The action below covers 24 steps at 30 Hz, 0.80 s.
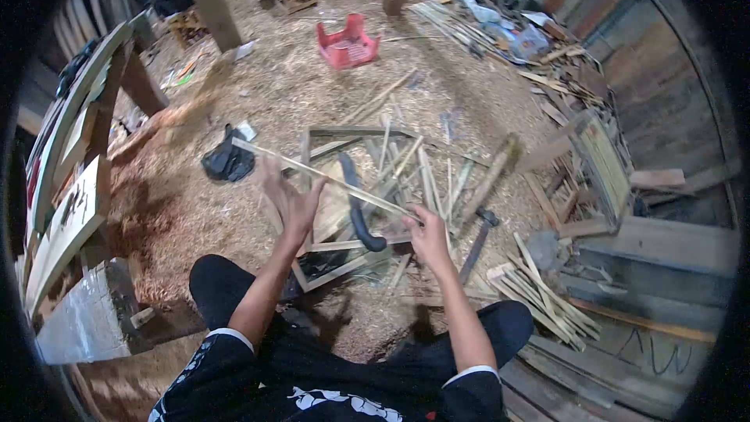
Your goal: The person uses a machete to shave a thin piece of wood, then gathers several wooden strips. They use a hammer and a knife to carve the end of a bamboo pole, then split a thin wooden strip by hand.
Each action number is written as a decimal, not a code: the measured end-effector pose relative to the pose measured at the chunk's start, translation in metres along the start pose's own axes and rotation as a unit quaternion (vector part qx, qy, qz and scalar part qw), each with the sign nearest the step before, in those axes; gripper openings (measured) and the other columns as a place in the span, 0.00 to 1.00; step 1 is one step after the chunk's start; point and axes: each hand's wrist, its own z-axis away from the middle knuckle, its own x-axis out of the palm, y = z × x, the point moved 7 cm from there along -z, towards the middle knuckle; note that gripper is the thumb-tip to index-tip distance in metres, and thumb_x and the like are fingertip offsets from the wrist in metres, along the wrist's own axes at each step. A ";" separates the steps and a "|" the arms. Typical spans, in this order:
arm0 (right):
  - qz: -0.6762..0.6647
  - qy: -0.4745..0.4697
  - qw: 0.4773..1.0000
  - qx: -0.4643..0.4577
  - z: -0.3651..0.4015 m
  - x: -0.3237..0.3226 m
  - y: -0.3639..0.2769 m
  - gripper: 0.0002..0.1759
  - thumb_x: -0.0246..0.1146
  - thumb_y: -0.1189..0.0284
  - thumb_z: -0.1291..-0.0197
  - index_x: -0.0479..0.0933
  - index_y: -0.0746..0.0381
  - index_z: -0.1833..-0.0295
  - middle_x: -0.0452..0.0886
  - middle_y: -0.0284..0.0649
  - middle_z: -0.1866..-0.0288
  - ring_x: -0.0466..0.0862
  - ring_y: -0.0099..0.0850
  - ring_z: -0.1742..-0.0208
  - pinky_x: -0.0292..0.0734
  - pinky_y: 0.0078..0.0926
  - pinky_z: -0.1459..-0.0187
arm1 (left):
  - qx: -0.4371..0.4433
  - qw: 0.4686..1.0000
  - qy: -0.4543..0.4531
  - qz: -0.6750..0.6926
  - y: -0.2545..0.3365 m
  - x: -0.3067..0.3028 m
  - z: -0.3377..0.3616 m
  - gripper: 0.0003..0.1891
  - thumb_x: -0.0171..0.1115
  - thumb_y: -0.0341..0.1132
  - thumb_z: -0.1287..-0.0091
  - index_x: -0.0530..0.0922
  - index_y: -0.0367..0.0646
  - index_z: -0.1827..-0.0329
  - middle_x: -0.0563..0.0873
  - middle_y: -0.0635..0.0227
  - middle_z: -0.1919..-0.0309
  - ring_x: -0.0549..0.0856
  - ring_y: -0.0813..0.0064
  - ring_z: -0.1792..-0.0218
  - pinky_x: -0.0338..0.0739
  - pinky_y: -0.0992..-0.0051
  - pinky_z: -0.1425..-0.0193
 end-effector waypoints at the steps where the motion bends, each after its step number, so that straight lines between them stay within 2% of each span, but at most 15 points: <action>1: -0.032 -0.010 0.997 0.074 0.004 -0.020 0.003 0.15 0.63 0.74 0.30 0.80 0.69 0.41 0.88 0.48 0.54 0.87 0.29 0.54 0.79 0.29 0.50 | 0.121 0.987 -0.106 -0.019 0.030 0.014 0.002 0.42 0.79 0.50 0.44 0.72 0.40 0.29 0.61 0.47 0.25 0.61 0.55 0.23 0.41 0.46 0.19; 2: -0.066 -0.021 0.987 0.147 0.011 -0.037 0.011 0.16 0.64 0.75 0.31 0.81 0.68 0.41 0.89 0.45 0.53 0.86 0.28 0.55 0.79 0.29 0.49 | 0.239 0.948 -0.207 -0.038 0.055 0.030 0.016 0.39 0.77 0.54 0.43 0.75 0.48 0.30 0.69 0.53 0.27 0.63 0.55 0.23 0.39 0.42 0.18; 3: -0.025 0.005 0.997 0.072 0.015 -0.060 0.007 0.15 0.61 0.76 0.30 0.82 0.68 0.41 0.89 0.44 0.54 0.86 0.26 0.58 0.79 0.27 0.51 | 0.304 0.920 -0.246 -0.011 0.068 0.045 0.033 0.29 0.75 0.50 0.40 0.80 0.56 0.34 0.80 0.64 0.36 0.74 0.58 0.31 0.50 0.45 0.20; 4: -0.023 0.016 0.996 0.080 0.026 -0.078 0.019 0.15 0.61 0.76 0.30 0.82 0.68 0.41 0.89 0.44 0.54 0.86 0.26 0.58 0.79 0.27 0.51 | 0.311 0.916 -0.253 -0.002 0.067 0.060 0.048 0.29 0.75 0.50 0.40 0.80 0.56 0.34 0.80 0.64 0.36 0.74 0.58 0.31 0.50 0.45 0.20; 6: -0.031 -0.012 0.991 0.127 0.052 -0.104 0.051 0.14 0.58 0.78 0.28 0.82 0.68 0.42 0.89 0.44 0.54 0.86 0.26 0.57 0.78 0.26 0.50 | 0.349 0.861 -0.358 0.087 0.075 0.097 0.086 0.20 0.72 0.42 0.38 0.85 0.54 0.42 0.88 0.68 0.50 0.82 0.62 0.45 0.64 0.52 0.28; 7: -0.004 -0.012 0.990 0.140 0.065 -0.119 0.047 0.15 0.57 0.80 0.30 0.82 0.68 0.41 0.89 0.45 0.52 0.87 0.32 0.52 0.79 0.29 0.50 | 0.379 0.844 -0.367 0.094 0.101 0.093 0.094 0.15 0.69 0.35 0.37 0.87 0.51 0.47 0.89 0.69 0.58 0.85 0.62 0.54 0.75 0.61 0.41; 10: 0.134 0.051 0.985 0.097 0.102 -0.161 0.061 0.16 0.59 0.81 0.32 0.82 0.66 0.41 0.88 0.46 0.50 0.87 0.40 0.48 0.75 0.32 0.42 | 0.363 0.807 -0.446 0.139 0.133 0.122 0.137 0.15 0.70 0.34 0.38 0.87 0.49 0.47 0.89 0.65 0.59 0.85 0.61 0.58 0.79 0.63 0.49; 11: 0.186 0.065 0.973 0.124 0.114 -0.173 0.063 0.17 0.62 0.78 0.33 0.82 0.61 0.40 0.86 0.46 0.46 0.84 0.42 0.42 0.64 0.44 0.31 | 0.382 0.794 -0.450 0.146 0.151 0.127 0.150 0.15 0.69 0.33 0.38 0.87 0.47 0.47 0.89 0.64 0.58 0.86 0.59 0.59 0.81 0.64 0.54; 12: 0.184 0.079 0.970 0.136 0.121 -0.178 0.067 0.17 0.62 0.78 0.33 0.82 0.61 0.40 0.86 0.46 0.46 0.84 0.42 0.42 0.64 0.44 0.31 | 0.392 0.783 -0.459 0.153 0.165 0.134 0.165 0.15 0.69 0.33 0.38 0.87 0.47 0.47 0.89 0.64 0.58 0.86 0.59 0.59 0.81 0.64 0.54; 14: 0.376 0.108 0.920 0.041 0.128 -0.185 0.057 0.18 0.66 0.73 0.35 0.82 0.57 0.39 0.85 0.41 0.42 0.81 0.36 0.39 0.51 0.55 0.27 | 0.345 0.782 -0.488 0.176 0.183 0.150 0.191 0.16 0.69 0.31 0.38 0.87 0.46 0.46 0.89 0.62 0.57 0.87 0.57 0.58 0.81 0.62 0.53; 18: 0.313 0.097 0.937 0.119 0.165 -0.208 0.115 0.21 0.69 0.69 0.39 0.82 0.55 0.40 0.85 0.36 0.45 0.79 0.37 0.36 0.46 0.57 0.25 | 0.361 0.735 -0.535 0.211 0.229 0.173 0.251 0.15 0.69 0.32 0.36 0.86 0.43 0.46 0.89 0.59 0.57 0.86 0.54 0.59 0.81 0.61 0.55; 20: 0.261 0.128 0.940 0.181 0.188 -0.242 0.138 0.20 0.69 0.73 0.41 0.84 0.55 0.42 0.85 0.37 0.46 0.77 0.39 0.32 0.43 0.56 0.24 | 0.380 0.722 -0.531 0.230 0.252 0.191 0.278 0.15 0.67 0.32 0.35 0.86 0.42 0.45 0.88 0.59 0.58 0.86 0.53 0.60 0.80 0.59 0.55; 22: 0.335 0.229 0.892 0.201 0.218 -0.286 0.146 0.20 0.65 0.83 0.45 0.85 0.58 0.45 0.85 0.41 0.47 0.75 0.41 0.29 0.40 0.63 0.23 | 0.403 0.714 -0.528 0.220 0.259 0.216 0.311 0.15 0.66 0.31 0.34 0.85 0.42 0.45 0.87 0.58 0.61 0.85 0.52 0.61 0.79 0.58 0.57; 23: 0.337 0.235 0.881 0.236 0.232 -0.301 0.151 0.24 0.64 0.85 0.47 0.85 0.58 0.43 0.82 0.44 0.38 0.70 0.43 0.24 0.36 0.65 0.22 | 0.410 0.698 -0.550 0.205 0.261 0.230 0.332 0.15 0.65 0.30 0.34 0.84 0.42 0.44 0.86 0.56 0.62 0.85 0.52 0.61 0.79 0.58 0.57; 24: 0.336 0.242 0.875 0.250 0.243 -0.305 0.157 0.24 0.64 0.85 0.47 0.85 0.58 0.43 0.82 0.44 0.38 0.70 0.43 0.24 0.36 0.65 0.22 | 0.416 0.686 -0.559 0.211 0.269 0.236 0.352 0.15 0.65 0.30 0.34 0.84 0.42 0.44 0.86 0.56 0.62 0.85 0.52 0.61 0.79 0.58 0.57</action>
